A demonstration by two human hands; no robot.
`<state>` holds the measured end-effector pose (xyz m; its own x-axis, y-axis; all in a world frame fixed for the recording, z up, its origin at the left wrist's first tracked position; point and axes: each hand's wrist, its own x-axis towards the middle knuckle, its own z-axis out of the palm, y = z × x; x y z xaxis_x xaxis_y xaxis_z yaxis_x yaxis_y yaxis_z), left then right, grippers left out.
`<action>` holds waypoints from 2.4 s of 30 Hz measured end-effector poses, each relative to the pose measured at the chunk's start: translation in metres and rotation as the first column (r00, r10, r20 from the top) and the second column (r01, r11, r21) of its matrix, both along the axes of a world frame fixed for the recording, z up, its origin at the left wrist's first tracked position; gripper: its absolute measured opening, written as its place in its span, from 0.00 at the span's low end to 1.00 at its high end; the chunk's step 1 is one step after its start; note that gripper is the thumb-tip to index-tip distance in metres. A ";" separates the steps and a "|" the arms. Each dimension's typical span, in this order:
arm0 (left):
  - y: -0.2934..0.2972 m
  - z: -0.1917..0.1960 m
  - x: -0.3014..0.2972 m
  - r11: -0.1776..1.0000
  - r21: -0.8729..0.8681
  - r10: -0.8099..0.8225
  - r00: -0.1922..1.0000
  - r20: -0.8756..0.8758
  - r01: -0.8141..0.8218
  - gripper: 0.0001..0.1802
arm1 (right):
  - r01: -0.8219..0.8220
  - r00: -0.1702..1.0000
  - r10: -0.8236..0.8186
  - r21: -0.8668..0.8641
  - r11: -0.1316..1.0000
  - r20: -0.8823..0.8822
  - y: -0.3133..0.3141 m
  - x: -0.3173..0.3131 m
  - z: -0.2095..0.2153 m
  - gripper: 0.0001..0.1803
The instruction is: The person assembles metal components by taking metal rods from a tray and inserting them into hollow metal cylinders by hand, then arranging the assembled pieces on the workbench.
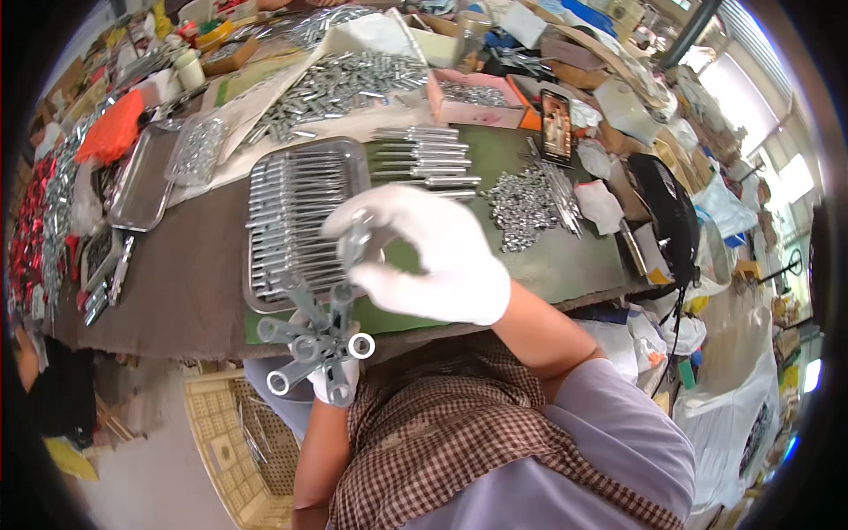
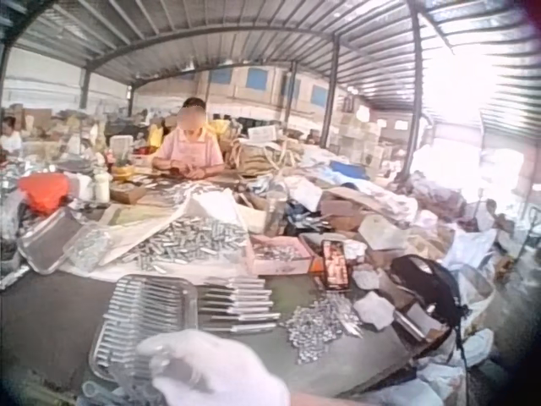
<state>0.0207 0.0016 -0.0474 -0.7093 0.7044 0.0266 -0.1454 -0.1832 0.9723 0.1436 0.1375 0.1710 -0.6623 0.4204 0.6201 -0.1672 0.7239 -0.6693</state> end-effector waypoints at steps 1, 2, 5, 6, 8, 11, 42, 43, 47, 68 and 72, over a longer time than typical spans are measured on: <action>0.001 0.019 0.005 0.998 -0.039 0.044 0.981 -0.189 -0.052 0.34 | -0.012 1.000 0.012 -0.017 1.000 -0.002 -0.004 -0.002 -0.003 0.18; 0.002 0.013 0.000 0.994 -0.058 0.052 0.856 -0.515 -0.096 0.39 | 0.014 1.000 -0.014 0.010 1.000 0.024 -0.006 0.000 -0.006 0.19; 0.008 0.039 0.008 0.994 -0.034 0.066 0.841 -0.536 -0.100 0.39 | 0.048 0.998 -0.054 0.113 0.992 0.043 -0.006 0.001 0.000 0.20; 0.008 0.040 0.009 0.994 -0.018 0.083 0.850 -0.521 -0.108 0.38 | 0.042 0.999 -0.045 0.128 0.991 0.019 -0.007 0.000 -0.001 0.21; 0.008 0.039 0.009 0.994 0.046 0.111 0.897 -0.429 -0.101 0.38 | 0.002 0.999 -0.009 0.142 0.990 0.049 -0.007 -0.002 -0.001 0.20; 0.009 0.030 0.006 0.992 0.083 0.115 0.915 -0.386 -0.090 0.37 | -0.135 0.986 0.130 0.048 0.990 0.103 0.000 -0.005 -0.001 0.17; 0.009 0.041 0.008 0.987 0.159 -0.049 0.969 0.244 0.010 0.17 | 0.151 0.892 -0.191 0.127 0.980 0.410 0.047 -0.105 -0.060 0.13; 0.008 0.041 0.008 0.973 0.228 -0.123 0.920 0.372 0.038 0.17 | 0.146 0.918 -0.136 0.001 0.989 0.371 0.044 -0.095 -0.046 0.14; 0.005 0.053 0.008 0.924 0.346 -0.300 0.871 0.390 0.163 0.16 | 0.017 0.997 -0.039 -0.317 0.948 -0.062 0.035 -0.052 -0.004 0.22; 0.006 0.020 0.004 0.993 0.111 0.074 0.942 -0.327 -0.039 0.33 | -0.077 0.997 0.080 0.159 0.984 -0.013 -0.023 0.004 -0.003 0.30; 0.008 0.014 0.004 0.993 0.112 0.069 0.959 -0.274 -0.040 0.29 | -0.073 0.995 0.050 0.287 0.955 0.087 -0.022 0.005 -0.003 0.30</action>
<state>0.0248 0.0094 -0.0332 -0.7009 0.6477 0.2988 0.1398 -0.2861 0.9480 0.1486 0.1159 0.1676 -0.7324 0.1876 0.6545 -0.1733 0.8783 -0.4456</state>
